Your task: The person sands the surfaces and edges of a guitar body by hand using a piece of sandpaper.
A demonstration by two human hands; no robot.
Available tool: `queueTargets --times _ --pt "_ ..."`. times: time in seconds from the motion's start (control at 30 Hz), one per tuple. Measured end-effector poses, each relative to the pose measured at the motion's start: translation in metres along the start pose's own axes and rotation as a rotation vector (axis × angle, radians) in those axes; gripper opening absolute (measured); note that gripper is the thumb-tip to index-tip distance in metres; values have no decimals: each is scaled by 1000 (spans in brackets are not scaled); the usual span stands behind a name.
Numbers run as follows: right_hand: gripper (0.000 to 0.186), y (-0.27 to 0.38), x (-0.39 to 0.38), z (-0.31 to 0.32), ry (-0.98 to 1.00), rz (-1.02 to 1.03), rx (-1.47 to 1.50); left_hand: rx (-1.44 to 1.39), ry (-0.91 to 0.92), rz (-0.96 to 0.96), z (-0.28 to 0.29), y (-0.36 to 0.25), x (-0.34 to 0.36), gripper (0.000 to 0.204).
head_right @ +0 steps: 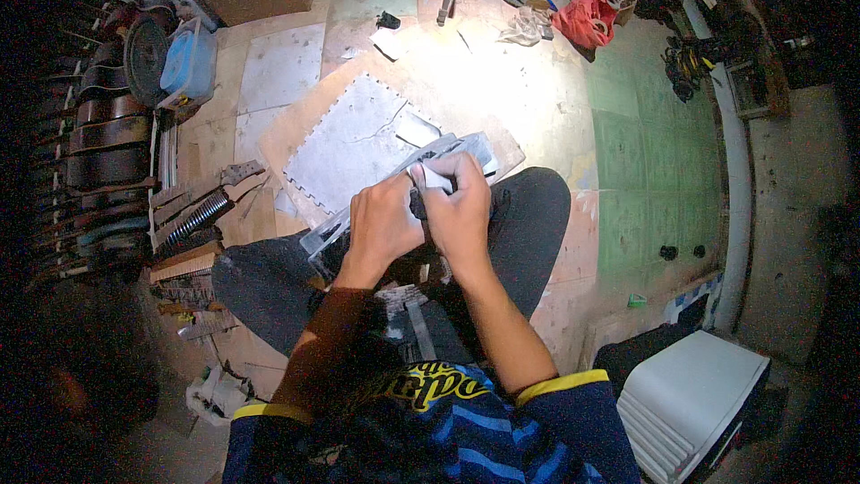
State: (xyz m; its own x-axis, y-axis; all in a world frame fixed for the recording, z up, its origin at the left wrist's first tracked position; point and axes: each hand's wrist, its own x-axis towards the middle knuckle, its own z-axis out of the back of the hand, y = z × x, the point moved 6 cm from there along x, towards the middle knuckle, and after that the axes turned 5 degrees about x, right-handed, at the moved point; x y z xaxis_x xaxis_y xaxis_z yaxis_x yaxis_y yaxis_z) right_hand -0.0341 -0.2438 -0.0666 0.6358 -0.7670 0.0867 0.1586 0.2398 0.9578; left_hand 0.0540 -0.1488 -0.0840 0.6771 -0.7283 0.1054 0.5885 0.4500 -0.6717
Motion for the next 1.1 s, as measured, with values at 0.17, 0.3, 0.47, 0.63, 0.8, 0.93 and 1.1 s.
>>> queueTargets --times 0.17,0.3,0.47,0.63,0.8,0.93,1.1 --pt "18 0 -31 13 -41 41 25 -10 54 21 4 0 2 16" --pt "19 -2 -2 -3 11 -69 86 -13 1 11 0 4 2 20" --pt "17 -6 -24 10 -30 54 3 1 -9 14 7 0 3 25" --pt "16 -1 -12 7 -32 -128 -2 -3 -12 -6 8 -3 2 25" --pt "18 -15 4 7 0 -165 32 -24 -2 -5 4 -9 -1 26" --pt "20 -20 -16 16 41 -288 111 8 28 13 4 -4 0 30" --pt "18 -38 13 18 6 -276 -29 12 -2 -2 0 -11 -3 33"
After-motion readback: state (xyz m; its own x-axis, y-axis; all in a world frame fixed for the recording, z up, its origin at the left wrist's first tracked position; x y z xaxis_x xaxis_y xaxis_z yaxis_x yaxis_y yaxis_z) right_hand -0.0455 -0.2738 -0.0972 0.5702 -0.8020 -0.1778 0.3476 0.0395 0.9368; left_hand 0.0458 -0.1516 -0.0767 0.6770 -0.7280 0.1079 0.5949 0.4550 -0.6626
